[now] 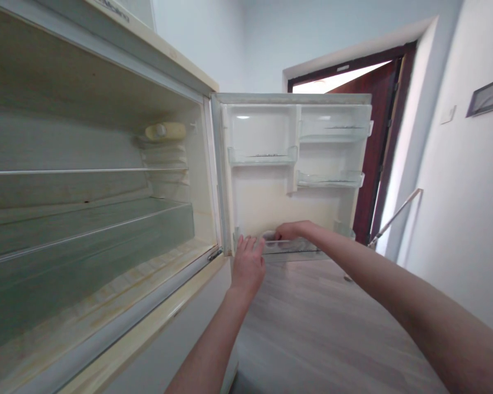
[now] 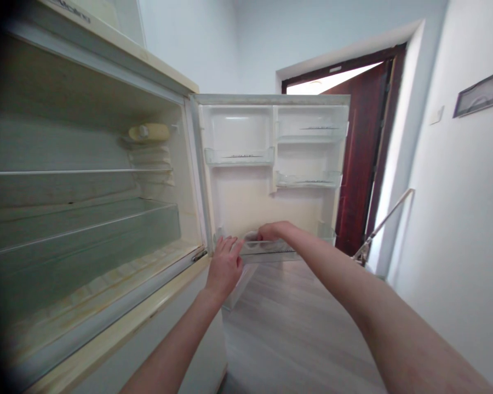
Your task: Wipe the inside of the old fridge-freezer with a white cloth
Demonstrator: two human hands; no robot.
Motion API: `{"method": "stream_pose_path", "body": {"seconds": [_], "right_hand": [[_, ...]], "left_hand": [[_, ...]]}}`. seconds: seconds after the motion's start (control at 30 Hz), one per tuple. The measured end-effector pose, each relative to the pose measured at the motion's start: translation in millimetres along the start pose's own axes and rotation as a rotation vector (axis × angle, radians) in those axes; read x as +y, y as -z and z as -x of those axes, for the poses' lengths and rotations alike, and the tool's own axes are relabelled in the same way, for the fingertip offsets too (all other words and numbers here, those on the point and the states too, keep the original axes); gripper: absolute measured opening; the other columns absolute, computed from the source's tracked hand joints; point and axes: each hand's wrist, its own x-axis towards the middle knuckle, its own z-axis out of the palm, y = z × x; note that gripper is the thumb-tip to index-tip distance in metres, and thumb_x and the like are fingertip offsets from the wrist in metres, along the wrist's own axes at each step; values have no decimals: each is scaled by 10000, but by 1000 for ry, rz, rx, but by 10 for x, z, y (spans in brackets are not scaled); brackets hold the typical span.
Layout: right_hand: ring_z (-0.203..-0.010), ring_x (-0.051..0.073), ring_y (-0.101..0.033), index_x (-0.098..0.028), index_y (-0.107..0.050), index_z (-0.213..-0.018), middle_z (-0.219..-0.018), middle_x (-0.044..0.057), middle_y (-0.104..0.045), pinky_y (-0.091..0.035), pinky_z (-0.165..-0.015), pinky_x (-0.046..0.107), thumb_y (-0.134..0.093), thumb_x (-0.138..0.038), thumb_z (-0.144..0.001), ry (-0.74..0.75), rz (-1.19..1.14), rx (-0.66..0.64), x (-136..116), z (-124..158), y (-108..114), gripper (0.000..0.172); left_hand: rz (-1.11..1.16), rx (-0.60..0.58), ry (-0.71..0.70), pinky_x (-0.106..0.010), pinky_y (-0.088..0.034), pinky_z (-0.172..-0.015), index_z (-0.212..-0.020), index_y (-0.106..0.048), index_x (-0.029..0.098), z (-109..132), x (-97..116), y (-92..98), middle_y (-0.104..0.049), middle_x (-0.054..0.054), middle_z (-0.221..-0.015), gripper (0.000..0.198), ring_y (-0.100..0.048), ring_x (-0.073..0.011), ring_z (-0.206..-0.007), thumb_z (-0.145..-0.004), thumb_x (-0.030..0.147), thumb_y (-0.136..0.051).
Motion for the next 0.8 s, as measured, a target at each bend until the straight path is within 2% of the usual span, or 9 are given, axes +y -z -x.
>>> {"method": "stream_pose_path", "body": {"seconds": [0.13, 0.23, 0.3, 0.43, 0.53, 0.6, 0.67, 0.73, 0.8], "right_hand": [[-1002, 190, -669, -148, -783, -1142, -1183, 87, -755, -501, -906, 274, -612, -161, -870, 126, -37, -27, -495, -358, 78, 321], [-999, 180, -666, -146, -765, -1184, -1190, 74, -752, -509, -887, 265, -598, -160, -865, 144, -81, -27, -595, -401, 81, 360], [-952, 164, -676, -177, -768, -1187, -1129, 37, -768, -516, -855, 247, -612, -194, -858, 131, -109, -47, -485, -285, 56, 365], [-818, 156, -690, -211, -800, -1109, -930, -5, -783, -526, -784, 244, -626, -188, -811, 2, -101, -77, 1, 188, 13, 345], [-868, 195, -702, -176, -811, -1020, -923, 30, -784, -528, -834, 265, -661, -127, -752, -138, -32, 16, 305, 600, 63, 311], [-1073, 240, -680, -146, -785, -1086, -1121, 101, -763, -495, -960, 290, -590, -100, -817, -209, 27, 165, 363, 865, 120, 335], [-1240, 276, -610, -116, -721, -1213, -1302, 174, -683, -443, -1048, 335, -400, -97, -933, -299, 51, 433, 291, 1132, 123, 426], [-1209, 295, -620, -109, -660, -1275, -1289, 206, -669, -461, -1008, 366, -246, -156, -1003, -431, -35, 856, 121, 1409, -9, 498], [-1026, 285, -673, -142, -644, -1251, -1125, 172, -714, -508, -872, 348, -284, -318, -1036, -536, -237, 1286, -80, 1680, -304, 455]], "left_hand": [[1, 13, -27, -509, -327, -1256, -1308, -632, 126, 2, -39, 19, -640, -129, -1329, 505, -528, -288, -1336, -819, 18, -561], [-26, 8, -55, -514, -347, -1248, -1322, -623, 109, 15, -96, 47, -629, -142, -1369, 511, -528, -295, -1347, -827, 9, -547], [-35, 2, -79, -512, -369, -1236, -1344, -615, 118, 37, -131, 69, -629, -133, -1379, 534, -540, -288, -1338, -832, -3, -527], [-33, 3, -82, -504, -382, -1231, -1306, -644, 127, 80, -184, 102, -625, -129, -1395, 505, -546, -280, -1339, -841, -12, -507], [-26, -17, -60, -514, -370, -1237, -1301, -648, 122, 44, -194, 118, -624, -136, -1398, 499, -544, -286, -1349, -840, -9, -513], [-23, -54, -50, -506, -359, -1244, -1318, -638, 124, 14, -168, 148, -617, -136, -1412, 521, -533, -280, -1368, -831, -15, -515], [-28, -83, -47, -515, -334, -1254, -1382, -594, 135, 63, -107, 205, -547, -138, -1495, 579, -460, -284, -1438, -825, -9, -530], [-27, -70, -36, -554, -292, -1264, -1486, -486, 157, 288, -16, 298, -384, -142, -1618, 661, -299, -304, -1530, -842, 22, -544], [-4, 0, 17, -577, -270, -1267, -1557, -367, 179, 745, 80, 440, -270, -136, -1672, 688, -172, -302, -1571, -896, 62, -515]]}}
